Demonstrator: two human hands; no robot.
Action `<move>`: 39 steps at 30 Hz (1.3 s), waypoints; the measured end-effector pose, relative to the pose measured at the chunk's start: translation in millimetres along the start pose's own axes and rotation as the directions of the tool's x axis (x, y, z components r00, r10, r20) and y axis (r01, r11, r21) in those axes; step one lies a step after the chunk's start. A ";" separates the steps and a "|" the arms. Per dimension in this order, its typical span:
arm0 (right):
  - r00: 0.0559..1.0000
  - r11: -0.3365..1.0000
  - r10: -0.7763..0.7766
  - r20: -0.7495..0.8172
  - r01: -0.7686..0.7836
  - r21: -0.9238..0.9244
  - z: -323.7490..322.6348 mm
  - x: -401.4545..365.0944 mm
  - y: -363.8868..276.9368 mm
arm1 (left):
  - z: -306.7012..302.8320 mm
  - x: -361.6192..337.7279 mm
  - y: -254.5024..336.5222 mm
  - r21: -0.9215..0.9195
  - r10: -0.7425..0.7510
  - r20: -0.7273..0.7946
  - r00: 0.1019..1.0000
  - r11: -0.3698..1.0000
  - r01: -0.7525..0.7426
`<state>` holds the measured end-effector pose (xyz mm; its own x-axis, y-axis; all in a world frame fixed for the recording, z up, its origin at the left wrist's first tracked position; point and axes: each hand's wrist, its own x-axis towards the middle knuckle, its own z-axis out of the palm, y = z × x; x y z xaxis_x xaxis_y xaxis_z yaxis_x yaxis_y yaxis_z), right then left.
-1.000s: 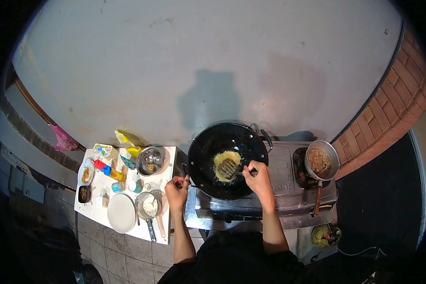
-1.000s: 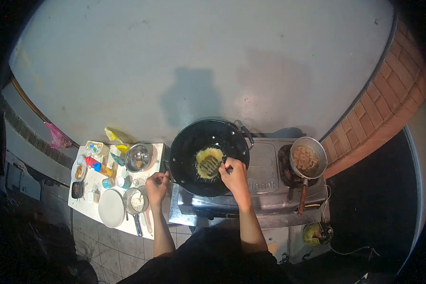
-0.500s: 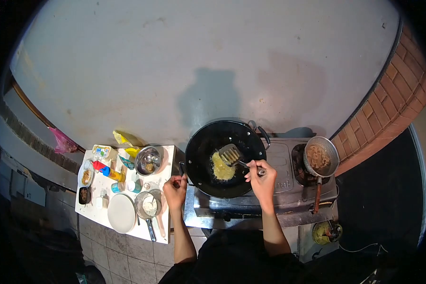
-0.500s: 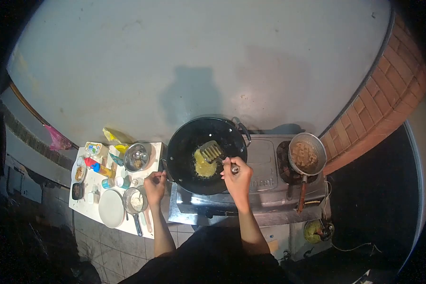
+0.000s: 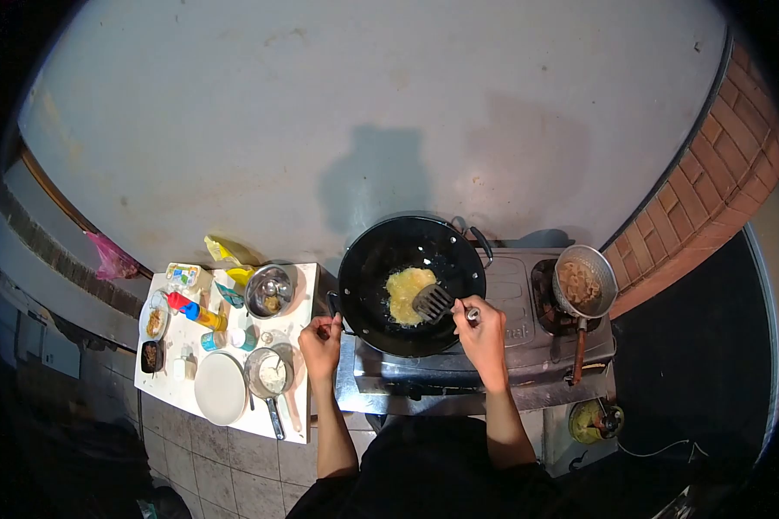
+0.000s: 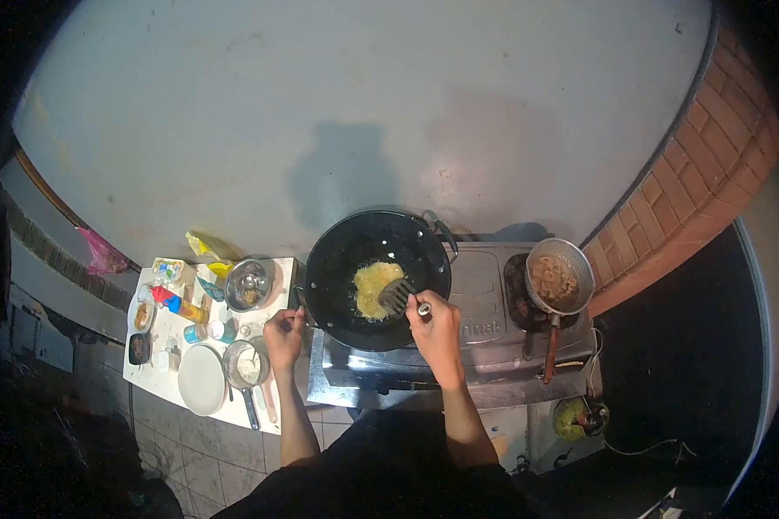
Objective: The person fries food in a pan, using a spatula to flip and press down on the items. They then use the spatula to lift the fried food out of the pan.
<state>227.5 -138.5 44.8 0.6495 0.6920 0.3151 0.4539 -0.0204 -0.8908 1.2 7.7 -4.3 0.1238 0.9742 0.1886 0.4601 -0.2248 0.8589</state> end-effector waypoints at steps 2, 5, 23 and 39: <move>1.000 1.000 -0.012 -0.010 0.012 -0.008 1.9 -0.4 0.5 | -0.9 -1.3 4.5 -0.011 -0.021 0.001 1.000 1.000 0.021; 0.999 0.999 -0.045 -0.005 0.044 -0.019 1.0 0.1 -3.0 | -1.6 -1.9 7.0 -0.017 -0.028 0.002 1.000 0.999 0.028; 0.972 0.970 -0.235 0.032 0.232 0.065 24.1 18.1 8.6 | 3.3 -2.2 -3.3 -0.016 0.041 -0.034 0.999 0.999 -0.041; 0.998 0.995 -0.007 0.066 0.001 0.096 5.0 -1.6 -14.2 | 1.7 -3.8 4.6 0.003 0.028 -0.036 0.999 1.000 -0.028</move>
<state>216.9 -135.7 55.4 0.6046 0.7382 0.2994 0.3936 0.0499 -0.9179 4.4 2.9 -1.9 0.1055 0.9675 0.2298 0.4589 -0.2524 0.8519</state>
